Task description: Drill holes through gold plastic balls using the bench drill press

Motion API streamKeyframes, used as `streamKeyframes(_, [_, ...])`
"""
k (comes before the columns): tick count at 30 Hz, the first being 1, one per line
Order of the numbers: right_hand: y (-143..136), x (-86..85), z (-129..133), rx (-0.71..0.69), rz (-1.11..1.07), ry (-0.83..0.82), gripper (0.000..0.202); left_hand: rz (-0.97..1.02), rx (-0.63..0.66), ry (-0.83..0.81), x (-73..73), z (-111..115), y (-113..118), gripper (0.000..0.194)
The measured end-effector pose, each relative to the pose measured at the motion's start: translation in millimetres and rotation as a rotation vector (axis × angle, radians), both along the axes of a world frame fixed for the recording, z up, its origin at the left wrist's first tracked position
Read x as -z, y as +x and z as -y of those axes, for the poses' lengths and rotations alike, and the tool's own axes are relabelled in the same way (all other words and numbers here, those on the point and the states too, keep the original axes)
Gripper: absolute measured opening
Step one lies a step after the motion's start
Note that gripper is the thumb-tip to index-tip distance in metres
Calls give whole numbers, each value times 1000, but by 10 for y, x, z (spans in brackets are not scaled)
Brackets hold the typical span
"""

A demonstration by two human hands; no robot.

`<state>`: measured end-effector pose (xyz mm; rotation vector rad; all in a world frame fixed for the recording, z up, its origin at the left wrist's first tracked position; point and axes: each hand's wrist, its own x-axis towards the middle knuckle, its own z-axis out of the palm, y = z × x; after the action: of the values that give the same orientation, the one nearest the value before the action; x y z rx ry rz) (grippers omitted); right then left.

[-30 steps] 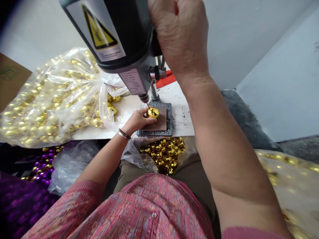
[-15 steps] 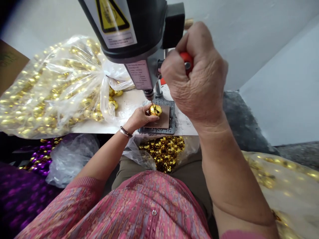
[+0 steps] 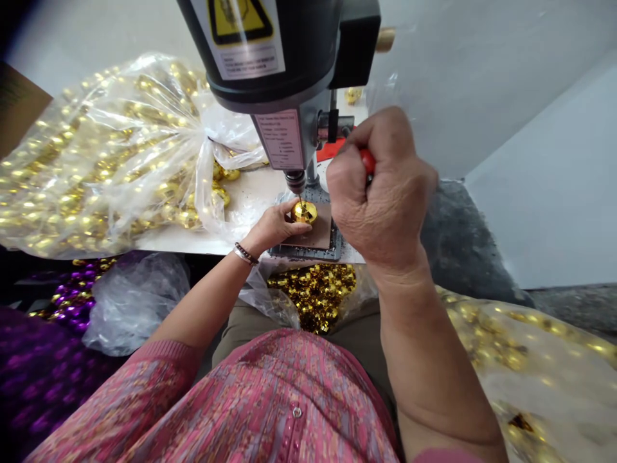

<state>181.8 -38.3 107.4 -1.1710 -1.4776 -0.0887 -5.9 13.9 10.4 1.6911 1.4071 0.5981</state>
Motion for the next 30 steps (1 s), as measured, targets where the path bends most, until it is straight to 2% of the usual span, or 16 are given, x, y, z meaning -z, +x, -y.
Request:
streamKeyframes(3, [17,88,11,-10,31,11,19,22,7,2,20,-5,-6,52])
streamKeyframes(12, [65,364,-75,39,70,147,22,31,-4,7,91,-28,-21,57])
streamKeyframes(16, [102,571,-115,66,72,113,31,36,-9,10,95,-29,-19,54])
streamKeyframes(19, [80,743,-141,36,46,154,33,42,-14,31,123,-30,-25,50])
streamKeyframes(21, [53,799,-139,19,6,176,31,42,-8,40,146,-30,-29,46])
streamKeyframes(23, [35,753,-121,4,-17,178,28,43,-10,46,160,-28,-31,46])
streamKeyframes(25, [41,582,-113,-1,-14,147,27,53,-18,47,163,-23,-25,48])
streamKeyframes(28, [84,143,-198,18,-29,76,25,76,-10,52,151,3,-6,48])
streamKeyframes(30, [113,-178,-333,-14,-77,-54,27,91,-3,66,141,45,0,51])
